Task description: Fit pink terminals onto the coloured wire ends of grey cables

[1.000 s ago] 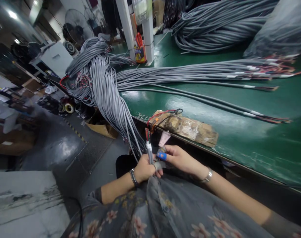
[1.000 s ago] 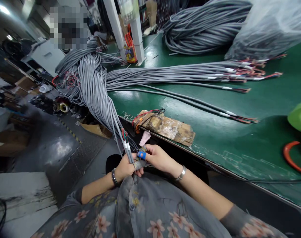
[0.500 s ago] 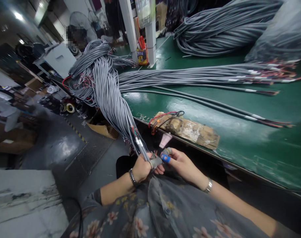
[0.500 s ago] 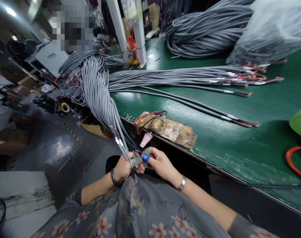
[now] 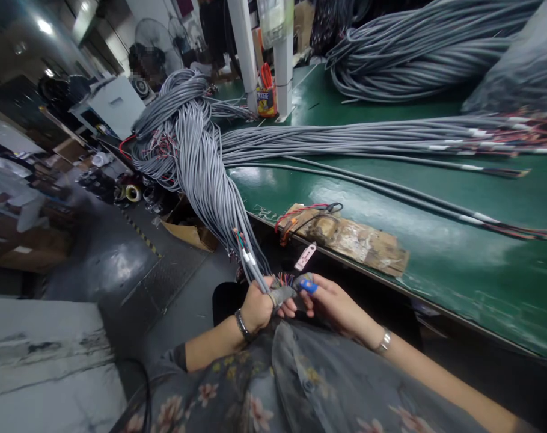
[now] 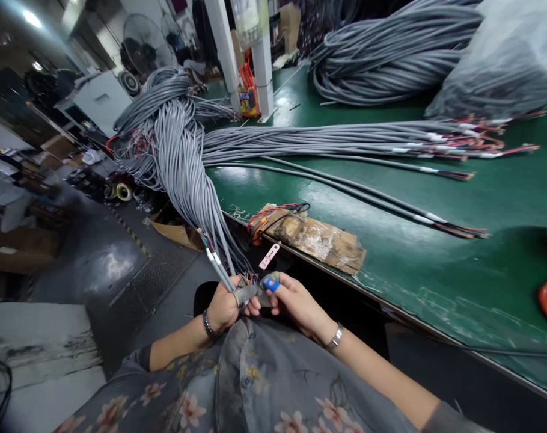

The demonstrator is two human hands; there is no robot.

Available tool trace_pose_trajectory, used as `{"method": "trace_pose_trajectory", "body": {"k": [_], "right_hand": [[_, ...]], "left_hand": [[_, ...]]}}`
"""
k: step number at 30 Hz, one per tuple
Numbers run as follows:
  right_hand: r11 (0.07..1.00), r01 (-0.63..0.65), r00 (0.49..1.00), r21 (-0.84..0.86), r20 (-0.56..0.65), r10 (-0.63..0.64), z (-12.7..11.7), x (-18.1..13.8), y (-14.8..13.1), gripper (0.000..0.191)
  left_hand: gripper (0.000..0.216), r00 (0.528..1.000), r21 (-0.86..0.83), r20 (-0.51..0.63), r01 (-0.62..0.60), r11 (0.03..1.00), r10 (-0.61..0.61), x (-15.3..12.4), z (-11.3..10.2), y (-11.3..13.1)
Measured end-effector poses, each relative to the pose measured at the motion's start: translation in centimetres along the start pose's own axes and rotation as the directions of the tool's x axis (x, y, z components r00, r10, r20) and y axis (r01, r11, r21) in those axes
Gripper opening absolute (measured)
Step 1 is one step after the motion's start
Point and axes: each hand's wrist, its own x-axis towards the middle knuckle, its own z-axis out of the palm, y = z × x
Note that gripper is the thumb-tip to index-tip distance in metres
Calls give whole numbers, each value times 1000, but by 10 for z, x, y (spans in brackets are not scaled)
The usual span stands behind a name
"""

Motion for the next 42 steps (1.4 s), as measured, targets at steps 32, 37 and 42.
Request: {"method": "trace_pose_trajectory", "body": {"k": [32, 37, 42], "right_hand": [[998, 60, 994, -20, -92, -61, 2, 7, -4, 22], [1000, -5, 1000, -14, -20, 5, 5, 2, -6, 43], [995, 26, 1000, -99, -5, -27, 12, 6, -6, 56]], "left_hand": [[47, 997, -75, -75, 2, 997, -8, 2, -2, -5], [45, 997, -71, -74, -4, 997, -1, 2, 1, -3], [46, 1000, -21, -23, -7, 1000, 6, 2, 1, -4]]}}
